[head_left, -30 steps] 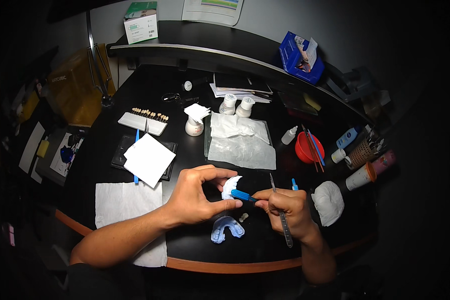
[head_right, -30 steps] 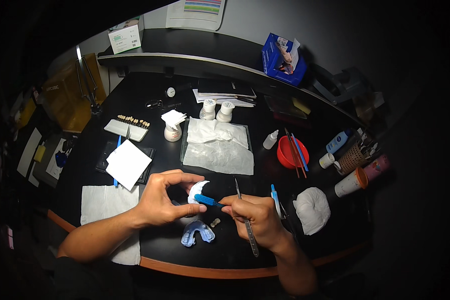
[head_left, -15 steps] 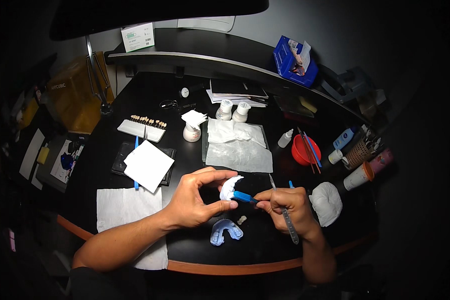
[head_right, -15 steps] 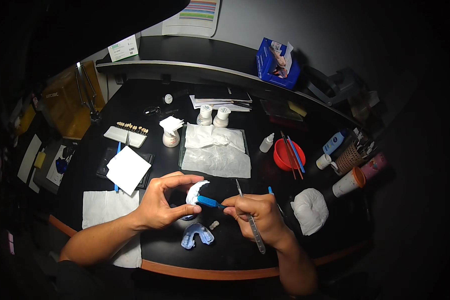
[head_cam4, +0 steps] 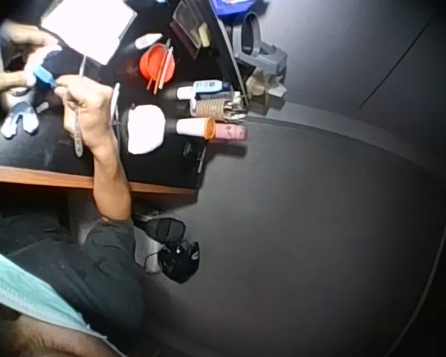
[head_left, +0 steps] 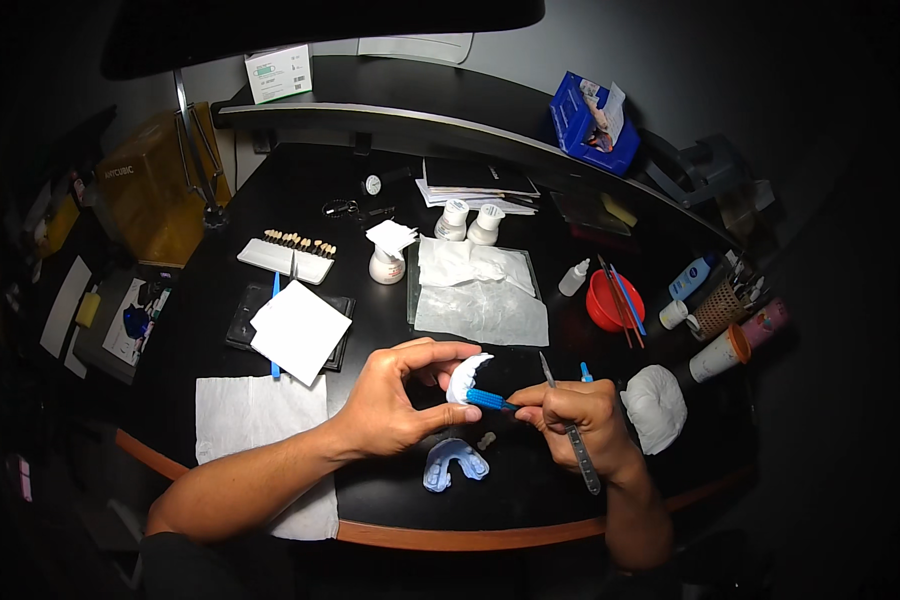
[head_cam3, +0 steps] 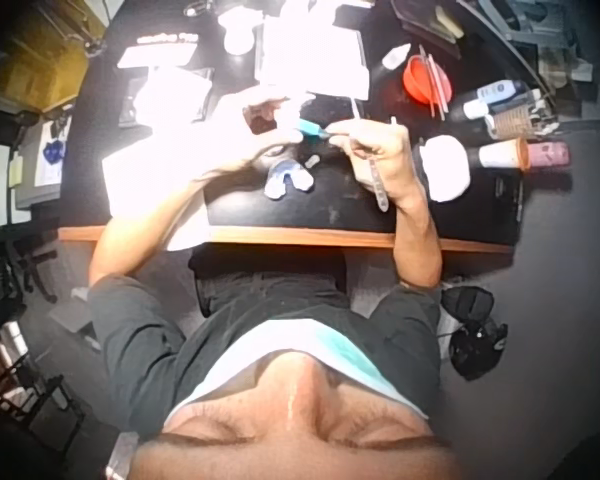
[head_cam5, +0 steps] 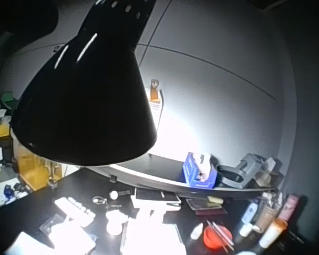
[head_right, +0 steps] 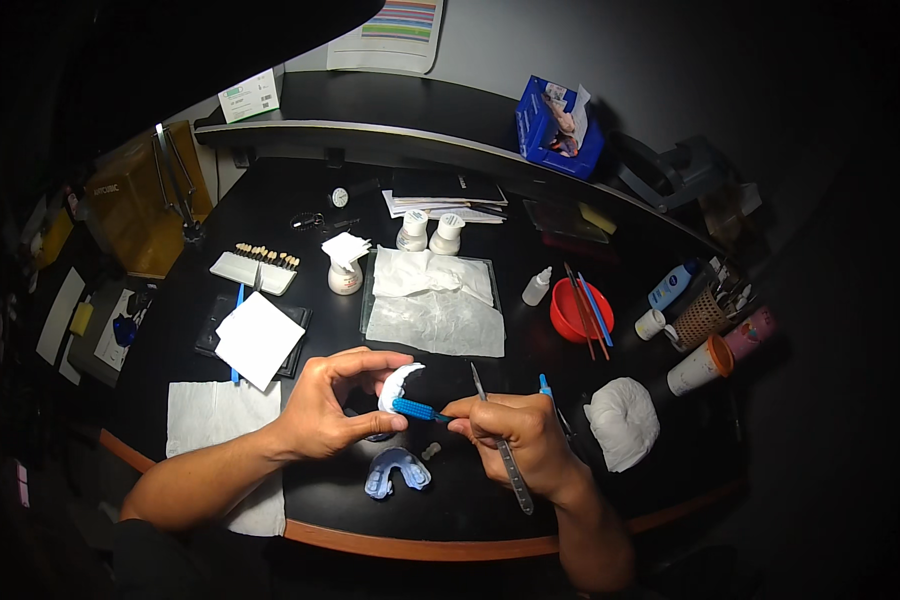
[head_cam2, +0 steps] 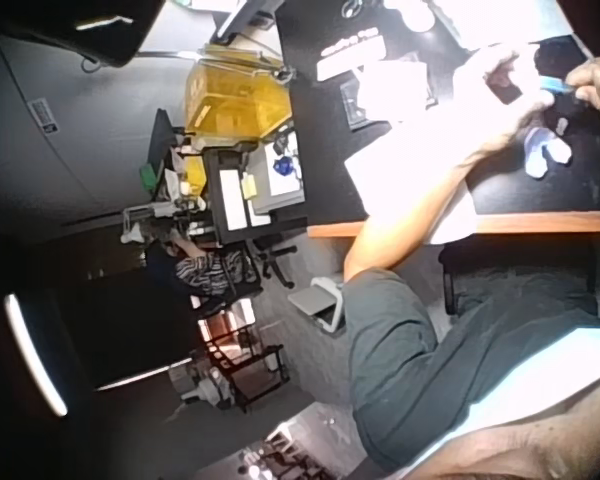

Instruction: The person cleans a blue dental mold using a small brush and a metal tool. They repeatedly scrub and scrape the mold's surface while holding it in their left hand.

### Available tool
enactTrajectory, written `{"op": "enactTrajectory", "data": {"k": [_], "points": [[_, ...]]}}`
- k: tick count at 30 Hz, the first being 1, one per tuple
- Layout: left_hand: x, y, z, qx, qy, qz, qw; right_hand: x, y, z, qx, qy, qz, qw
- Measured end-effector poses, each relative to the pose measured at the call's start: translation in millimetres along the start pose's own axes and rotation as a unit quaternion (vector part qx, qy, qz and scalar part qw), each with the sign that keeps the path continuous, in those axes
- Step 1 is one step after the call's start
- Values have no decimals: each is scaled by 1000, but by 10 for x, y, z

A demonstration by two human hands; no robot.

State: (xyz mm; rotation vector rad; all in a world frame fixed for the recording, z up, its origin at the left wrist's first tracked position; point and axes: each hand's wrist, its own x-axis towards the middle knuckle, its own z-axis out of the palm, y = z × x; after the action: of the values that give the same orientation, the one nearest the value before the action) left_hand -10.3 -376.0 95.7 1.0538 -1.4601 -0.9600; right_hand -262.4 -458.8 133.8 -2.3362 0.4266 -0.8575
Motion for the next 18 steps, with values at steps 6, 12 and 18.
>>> {"op": "enactTrajectory", "data": {"k": [6, 12, 18], "points": [[18, 48, 16, 53, -16, 32, 998, 28, -37, -7, -19, -21, -3, 1000], [28, -47, -22, 14, 4, 18, 1000, 34, -51, -116, -44, -52, 34, 997], [58, -28, -46, -163, -16, -2, 986, -38, 164, -176, -140, -91, 95, 981]]}}
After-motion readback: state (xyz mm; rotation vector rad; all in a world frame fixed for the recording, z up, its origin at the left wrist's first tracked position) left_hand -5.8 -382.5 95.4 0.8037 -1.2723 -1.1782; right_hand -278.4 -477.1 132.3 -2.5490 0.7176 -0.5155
